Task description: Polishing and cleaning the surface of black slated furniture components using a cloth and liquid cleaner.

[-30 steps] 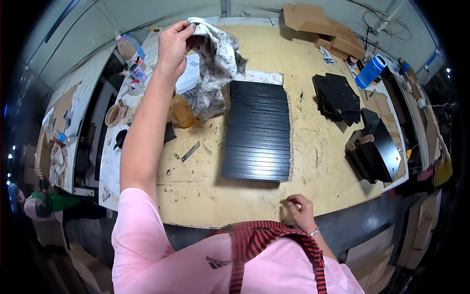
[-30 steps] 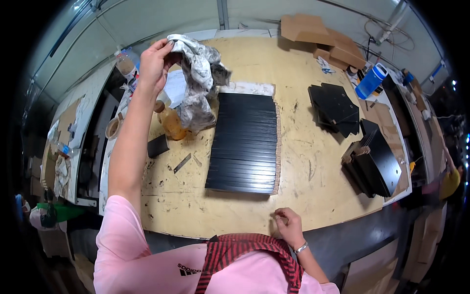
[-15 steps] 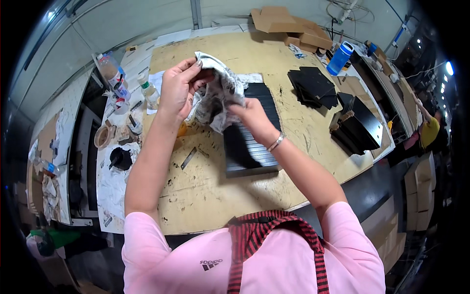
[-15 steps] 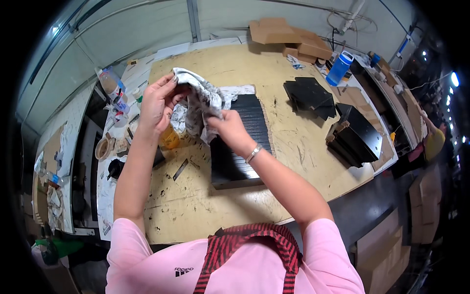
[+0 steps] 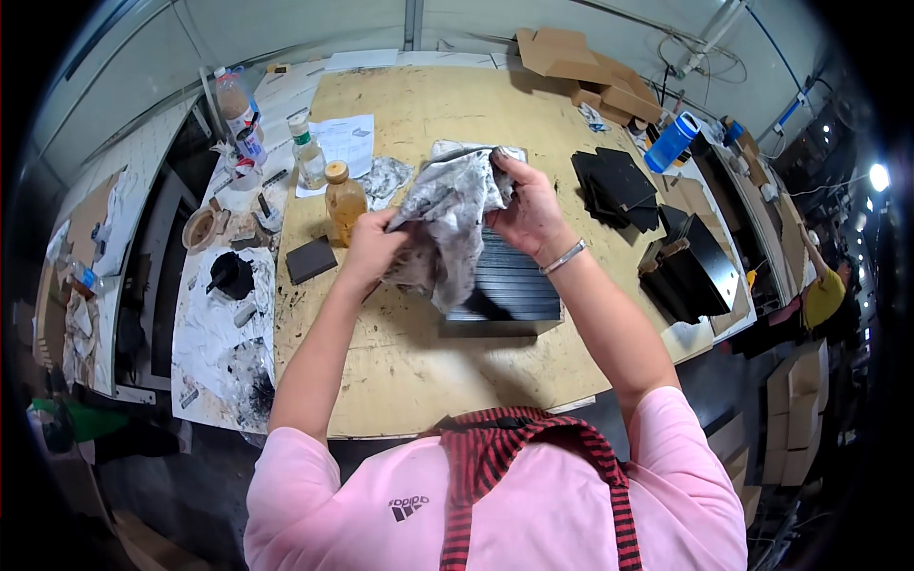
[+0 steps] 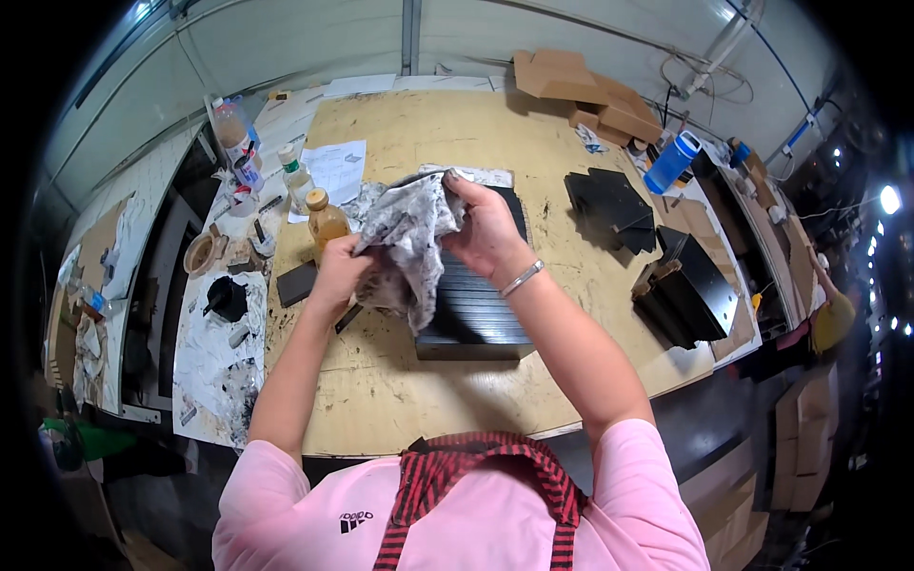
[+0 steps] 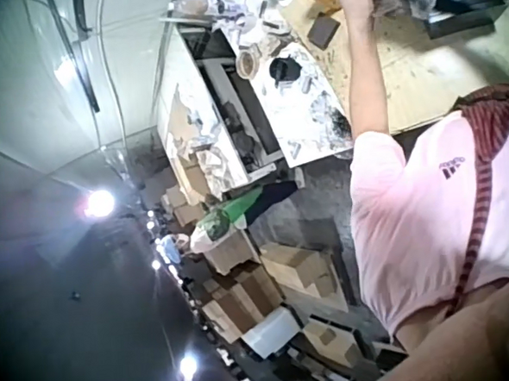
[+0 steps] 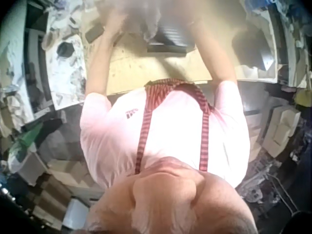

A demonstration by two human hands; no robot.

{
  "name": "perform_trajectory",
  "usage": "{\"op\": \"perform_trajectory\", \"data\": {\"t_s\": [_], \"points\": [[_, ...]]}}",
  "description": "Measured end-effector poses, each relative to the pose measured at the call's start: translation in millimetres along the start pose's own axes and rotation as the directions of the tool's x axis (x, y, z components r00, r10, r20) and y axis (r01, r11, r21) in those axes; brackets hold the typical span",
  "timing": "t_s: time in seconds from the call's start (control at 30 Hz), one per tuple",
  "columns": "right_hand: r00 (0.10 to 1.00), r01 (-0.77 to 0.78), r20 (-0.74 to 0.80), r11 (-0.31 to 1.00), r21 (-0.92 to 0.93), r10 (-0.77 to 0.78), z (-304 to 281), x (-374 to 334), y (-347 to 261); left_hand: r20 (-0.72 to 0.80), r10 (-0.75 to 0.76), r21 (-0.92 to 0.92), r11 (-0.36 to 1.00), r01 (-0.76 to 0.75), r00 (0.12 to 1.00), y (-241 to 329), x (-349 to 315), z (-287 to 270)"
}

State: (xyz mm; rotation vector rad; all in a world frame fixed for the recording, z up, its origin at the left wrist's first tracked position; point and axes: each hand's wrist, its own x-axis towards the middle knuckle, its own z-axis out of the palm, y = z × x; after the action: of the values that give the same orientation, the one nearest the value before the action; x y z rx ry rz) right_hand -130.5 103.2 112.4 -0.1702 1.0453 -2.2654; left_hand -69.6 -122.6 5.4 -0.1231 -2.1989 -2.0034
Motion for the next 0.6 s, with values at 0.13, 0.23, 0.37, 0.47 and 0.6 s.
{"op": "perform_trajectory", "data": {"t_s": [0.13,0.23,0.37,0.47,0.6], "points": [[0.997,0.004,-0.07,0.962,-0.271,-0.024,-19,0,-10,-0.1,-0.006,-0.543,0.838,-0.049,0.995,7,-16,-13],[0.985,-0.057,-0.162,0.794,-0.605,-0.052,-24,4,-5,-0.163,-0.019,-0.623,0.777,-0.088,0.986,15,-26,-24],[0.66,0.32,0.302,-0.106,-0.941,-0.688,2,1,9,-0.192,0.019,-0.603,0.787,-0.133,0.981,36,-38,-25],[0.719,0.583,0.613,-0.196,-0.789,-0.328,25,3,25,-0.129,0.051,-0.491,0.864,-0.109,0.99,41,-44,-23],[0.932,0.351,0.361,0.179,-0.919,0.024,40,18,35,-0.177,0.02,-0.332,0.94,-0.079,0.984,40,-50,-29]]}}
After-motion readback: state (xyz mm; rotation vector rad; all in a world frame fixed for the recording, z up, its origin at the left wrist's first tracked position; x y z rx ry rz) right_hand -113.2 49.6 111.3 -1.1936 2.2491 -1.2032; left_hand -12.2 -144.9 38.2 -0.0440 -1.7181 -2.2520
